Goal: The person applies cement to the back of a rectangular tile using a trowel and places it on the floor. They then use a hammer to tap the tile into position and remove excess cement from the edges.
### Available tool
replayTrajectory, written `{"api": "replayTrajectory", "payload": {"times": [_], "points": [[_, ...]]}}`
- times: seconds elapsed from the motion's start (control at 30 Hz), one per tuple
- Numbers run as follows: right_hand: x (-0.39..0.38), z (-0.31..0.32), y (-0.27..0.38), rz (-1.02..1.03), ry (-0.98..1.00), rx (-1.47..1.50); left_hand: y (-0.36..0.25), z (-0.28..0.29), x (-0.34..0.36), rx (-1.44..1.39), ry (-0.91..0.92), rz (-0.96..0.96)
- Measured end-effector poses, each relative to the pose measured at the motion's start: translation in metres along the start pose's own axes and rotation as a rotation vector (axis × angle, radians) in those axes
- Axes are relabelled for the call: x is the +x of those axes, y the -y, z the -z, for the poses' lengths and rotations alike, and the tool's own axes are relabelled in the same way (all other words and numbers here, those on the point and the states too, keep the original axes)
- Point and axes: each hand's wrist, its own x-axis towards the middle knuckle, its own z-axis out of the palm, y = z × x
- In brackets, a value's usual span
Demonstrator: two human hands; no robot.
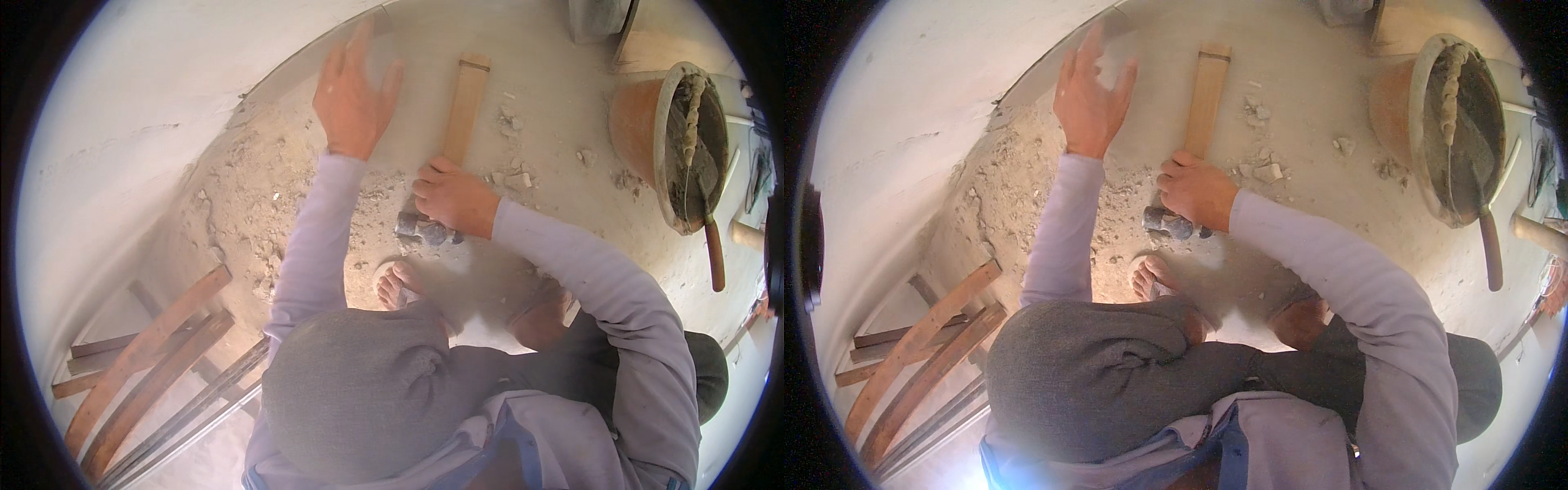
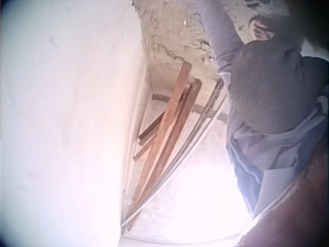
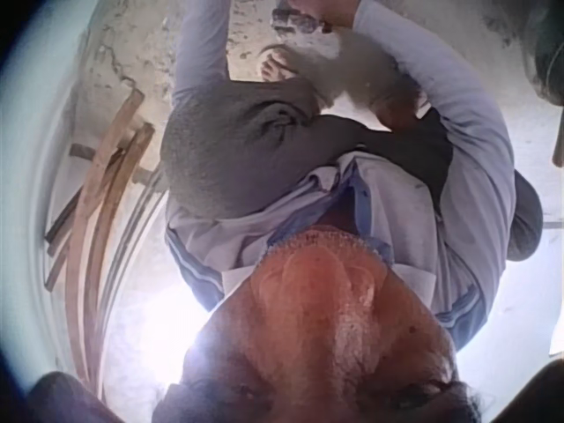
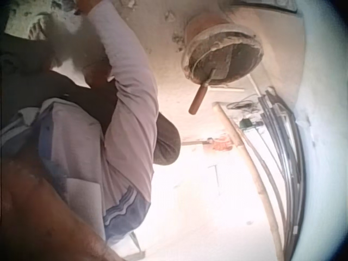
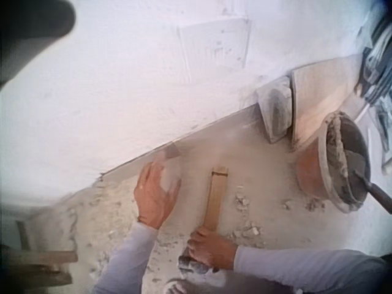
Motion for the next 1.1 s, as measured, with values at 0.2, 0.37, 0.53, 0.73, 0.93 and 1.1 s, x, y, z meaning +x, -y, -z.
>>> {"api": "replayTrajectory", "payload": {"times": [0.2, 0.37, 0.53, 0.73, 0.93, 1.1], "points": [[0.005, 0.000, 0.006, -0.021, 0.052, -0.054, 0.076, 0.009, -0.054, -0.427, -0.320, 0.677], [0.004, 0.001, 0.004, -0.001, 0.052, -0.060, 0.089, 0.012, -0.052, -0.748, -0.359, 0.598], [0.004, 0.001, 0.005, -0.025, 0.078, -0.078, 0.100, 0.006, -0.049, -0.884, -0.386, 0.637], [0.000, -0.010, 0.003, 0.015, -0.034, -0.014, 0.100, 0.024, -0.050, -1.007, -0.352, 0.700], [0.003, -0.002, 0.007, 0.016, 0.032, -0.046, 0.118, 0.030, -0.053, -1.097, -0.286, 0.682], [0.001, -0.001, 0.005, -0.006, 0.068, -0.080, 0.118, 0.031, -0.053, -1.171, -0.244, 0.706]]}}
